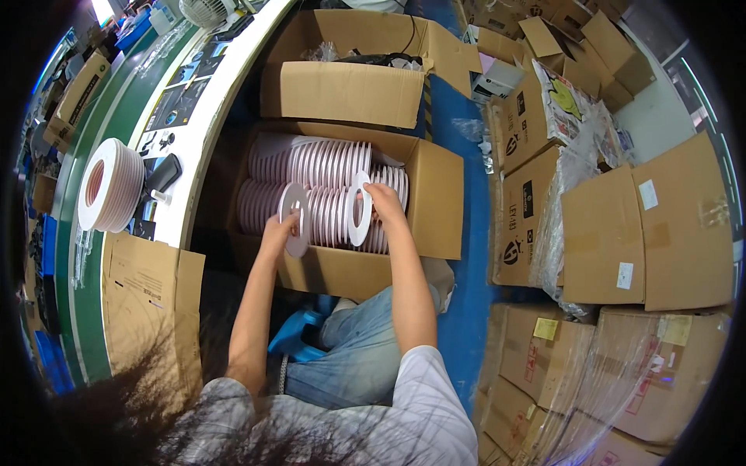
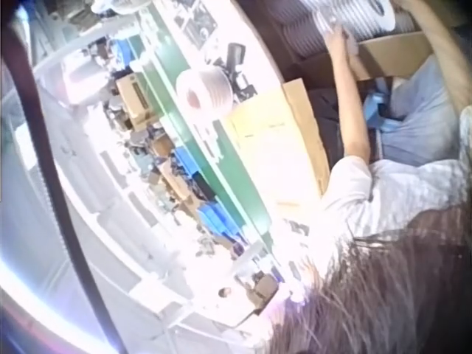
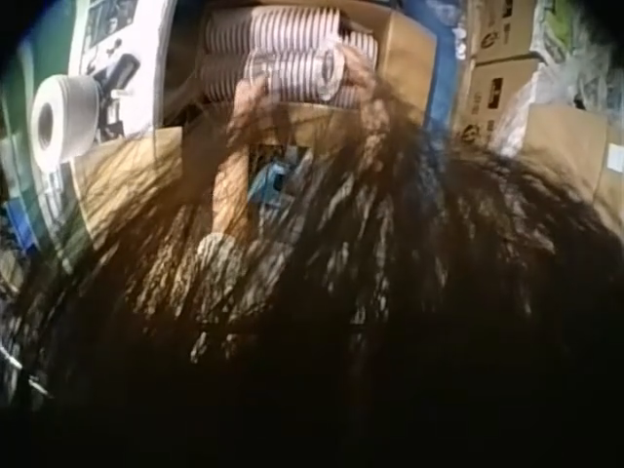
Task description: The worker is packing circular LED light fixture components into cardboard shipping boxes.
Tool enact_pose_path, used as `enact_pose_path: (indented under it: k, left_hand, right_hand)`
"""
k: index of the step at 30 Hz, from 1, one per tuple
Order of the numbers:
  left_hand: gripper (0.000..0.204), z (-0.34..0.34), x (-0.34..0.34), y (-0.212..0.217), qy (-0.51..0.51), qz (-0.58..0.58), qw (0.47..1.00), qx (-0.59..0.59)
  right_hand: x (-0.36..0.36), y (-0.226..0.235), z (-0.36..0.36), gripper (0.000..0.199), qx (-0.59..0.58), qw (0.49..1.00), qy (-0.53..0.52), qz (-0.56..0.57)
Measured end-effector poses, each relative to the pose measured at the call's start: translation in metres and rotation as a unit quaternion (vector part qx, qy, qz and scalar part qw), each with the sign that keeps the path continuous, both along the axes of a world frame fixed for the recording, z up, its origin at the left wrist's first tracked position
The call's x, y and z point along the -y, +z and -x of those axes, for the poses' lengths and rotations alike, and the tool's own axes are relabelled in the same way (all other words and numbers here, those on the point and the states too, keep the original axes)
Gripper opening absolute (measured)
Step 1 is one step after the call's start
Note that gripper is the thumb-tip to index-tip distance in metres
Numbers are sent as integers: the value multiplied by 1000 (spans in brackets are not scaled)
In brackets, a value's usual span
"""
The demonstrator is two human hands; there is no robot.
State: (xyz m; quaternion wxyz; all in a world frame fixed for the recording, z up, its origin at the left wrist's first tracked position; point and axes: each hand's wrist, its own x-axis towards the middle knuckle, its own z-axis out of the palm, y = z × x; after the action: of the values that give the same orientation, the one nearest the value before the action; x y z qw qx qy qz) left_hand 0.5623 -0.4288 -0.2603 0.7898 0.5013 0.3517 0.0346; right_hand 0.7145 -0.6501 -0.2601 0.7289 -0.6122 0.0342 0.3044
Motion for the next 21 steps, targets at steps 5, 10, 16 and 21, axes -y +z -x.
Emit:
enact_pose_path:
  k: [5,10,16,21]
  left_hand:
    - [31,-21,20,81,53,-595,789,143]
    - [11,-18,-38,-7,-283,-795,536,29]
    - [11,-15,-35,-21,-349,-740,569,-86]
    - [19,6,-38,-27,-280,-730,618,-82]
  right_hand:
    - [12,-1,-5,21,0,999,-38,-1]
    - [-11,-7,-2,19,23,999,-13,-19]
    - [9,10,0,16,52,999,-1,4]
    - [1,11,7,33,42,996,-81,-23]
